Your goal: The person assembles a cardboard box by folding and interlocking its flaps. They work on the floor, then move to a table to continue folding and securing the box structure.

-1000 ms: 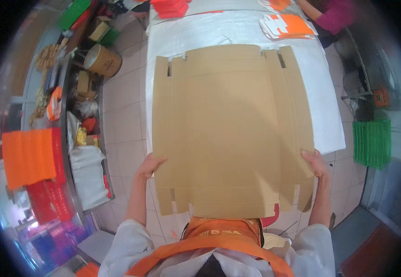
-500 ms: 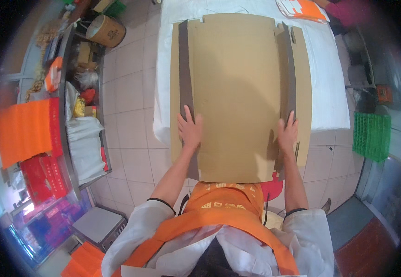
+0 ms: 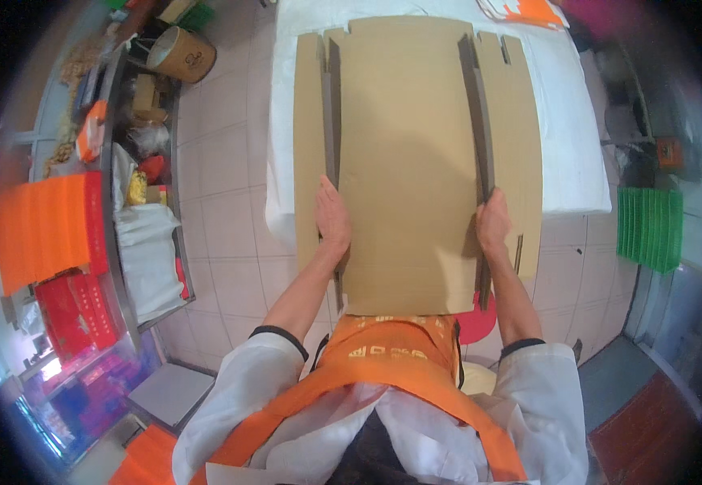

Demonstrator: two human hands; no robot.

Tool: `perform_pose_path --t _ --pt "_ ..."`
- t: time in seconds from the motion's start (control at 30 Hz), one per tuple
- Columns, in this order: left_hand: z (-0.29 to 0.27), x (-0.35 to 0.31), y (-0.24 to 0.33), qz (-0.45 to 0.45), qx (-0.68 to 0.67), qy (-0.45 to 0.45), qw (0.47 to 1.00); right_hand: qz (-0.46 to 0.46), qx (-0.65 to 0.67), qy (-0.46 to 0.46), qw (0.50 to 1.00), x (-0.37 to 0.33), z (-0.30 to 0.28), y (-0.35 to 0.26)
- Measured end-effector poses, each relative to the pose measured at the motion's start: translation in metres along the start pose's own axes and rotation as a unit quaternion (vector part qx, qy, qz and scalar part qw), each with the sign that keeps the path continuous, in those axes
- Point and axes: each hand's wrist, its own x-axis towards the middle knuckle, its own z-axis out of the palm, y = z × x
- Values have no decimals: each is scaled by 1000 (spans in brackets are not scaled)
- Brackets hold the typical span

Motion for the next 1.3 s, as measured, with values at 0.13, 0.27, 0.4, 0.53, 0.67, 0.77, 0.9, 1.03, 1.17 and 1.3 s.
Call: perform_pose_path --t 0.13,0.27,0.4,0.53,0.67,0.77,0.9,1.03,1.17,1.3 --pt "11 -17 -14 183 57 62 980 -61 30 83 994 -7 9 -14" --pt "-19 -37 -63 282 -98 -175 938 -45 32 51 997 -1 12 -3" --pt "-57 -66 -101 364 -84 -309 875 -70 58 34 995 4 13 8" --pt "-61 -86 -96 460 98 -235 851 -131 89 34 987 8 9 11" --pt "-51 -96 -90 442 94 -207 868 -136 96 49 985 4 2 10" --pt "-44 -96 -95 418 45 -214 882 -184 105 57 976 -6 -3 14" --pt "-29 -101 -85 390 62 -122 911 -267 114 18 957 -28 -18 44" --pt "-13 -118 -56 294 106 -28 949 -408 80 -121 901 -66 -46 95" --pt "-7 -109 -41 345 135 -36 928 -391 -106 -159 900 -108 -56 115" --pt "-8 -83 -35 435 135 -101 885 -375 -176 -111 903 -107 -56 98"
